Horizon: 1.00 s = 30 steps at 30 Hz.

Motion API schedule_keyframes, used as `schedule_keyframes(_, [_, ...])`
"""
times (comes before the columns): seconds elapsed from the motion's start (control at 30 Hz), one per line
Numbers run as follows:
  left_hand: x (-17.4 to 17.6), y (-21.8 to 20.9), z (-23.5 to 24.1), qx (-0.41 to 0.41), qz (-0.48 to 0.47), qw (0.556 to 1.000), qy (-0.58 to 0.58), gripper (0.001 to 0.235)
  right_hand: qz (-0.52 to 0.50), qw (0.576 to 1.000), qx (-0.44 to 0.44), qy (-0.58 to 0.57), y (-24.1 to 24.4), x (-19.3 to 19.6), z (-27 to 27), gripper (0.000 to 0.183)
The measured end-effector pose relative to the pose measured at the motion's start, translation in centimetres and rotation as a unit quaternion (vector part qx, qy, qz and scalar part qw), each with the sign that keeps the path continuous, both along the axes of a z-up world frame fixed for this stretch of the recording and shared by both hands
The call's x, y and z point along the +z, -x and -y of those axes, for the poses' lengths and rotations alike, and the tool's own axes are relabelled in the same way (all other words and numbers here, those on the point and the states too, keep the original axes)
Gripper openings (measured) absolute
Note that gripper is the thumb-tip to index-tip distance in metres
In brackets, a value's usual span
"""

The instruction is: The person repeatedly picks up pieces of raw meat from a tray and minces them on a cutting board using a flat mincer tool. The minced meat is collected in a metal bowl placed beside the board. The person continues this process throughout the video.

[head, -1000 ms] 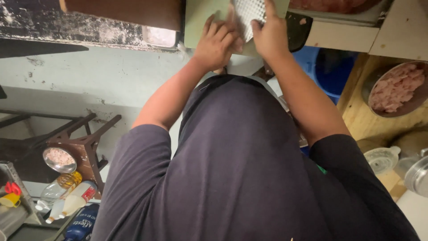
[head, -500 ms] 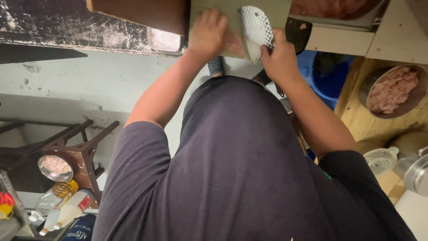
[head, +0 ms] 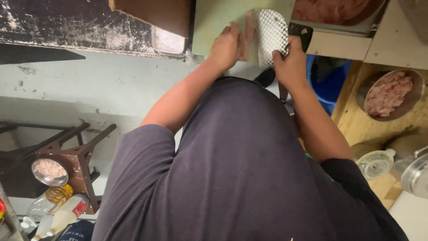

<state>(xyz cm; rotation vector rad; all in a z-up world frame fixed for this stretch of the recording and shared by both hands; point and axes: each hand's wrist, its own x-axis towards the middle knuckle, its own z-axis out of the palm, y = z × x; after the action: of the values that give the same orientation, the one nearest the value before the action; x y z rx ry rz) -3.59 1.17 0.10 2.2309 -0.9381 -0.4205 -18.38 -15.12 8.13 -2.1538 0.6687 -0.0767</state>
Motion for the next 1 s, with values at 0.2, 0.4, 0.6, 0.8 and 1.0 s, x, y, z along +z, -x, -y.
schedule_keyframes(0.2, [0.8, -0.4, -1.7, 0.058, -0.169, 0.982, 0.067, 0.034, -0.075, 0.993, 0.079, 0.034, -0.4, 0.6, -0.9, 0.037])
schedule_keyframes(0.4, [1.9, -1.1, -2.2, 0.107, -0.178, 0.960, 0.190, 0.044, -0.080, 0.994, 0.055, 0.049, 0.4, 0.8, 0.4, 0.037])
schedule_keyframes(0.6, [2.1, -0.5, -1.0, 0.066, -0.134, 0.966, 0.209, 0.055, -0.044, 0.995, 0.060, 0.070, 0.9, 1.7, 1.0, 0.032])
schedule_keyframes(0.8, [0.2, 0.0, -1.9, 0.054, 0.040, 0.998, 0.001, 0.052, -0.069, 0.986, 0.100, 0.114, -1.0, 2.5, 0.3, 0.026])
schedule_keyframes(1.0, [2.1, -2.3, -2.0, -0.065, 0.141, 0.977, 0.148, 0.025, -0.125, 0.979, 0.135, 0.091, -3.0, 2.2, -2.1, 0.018])
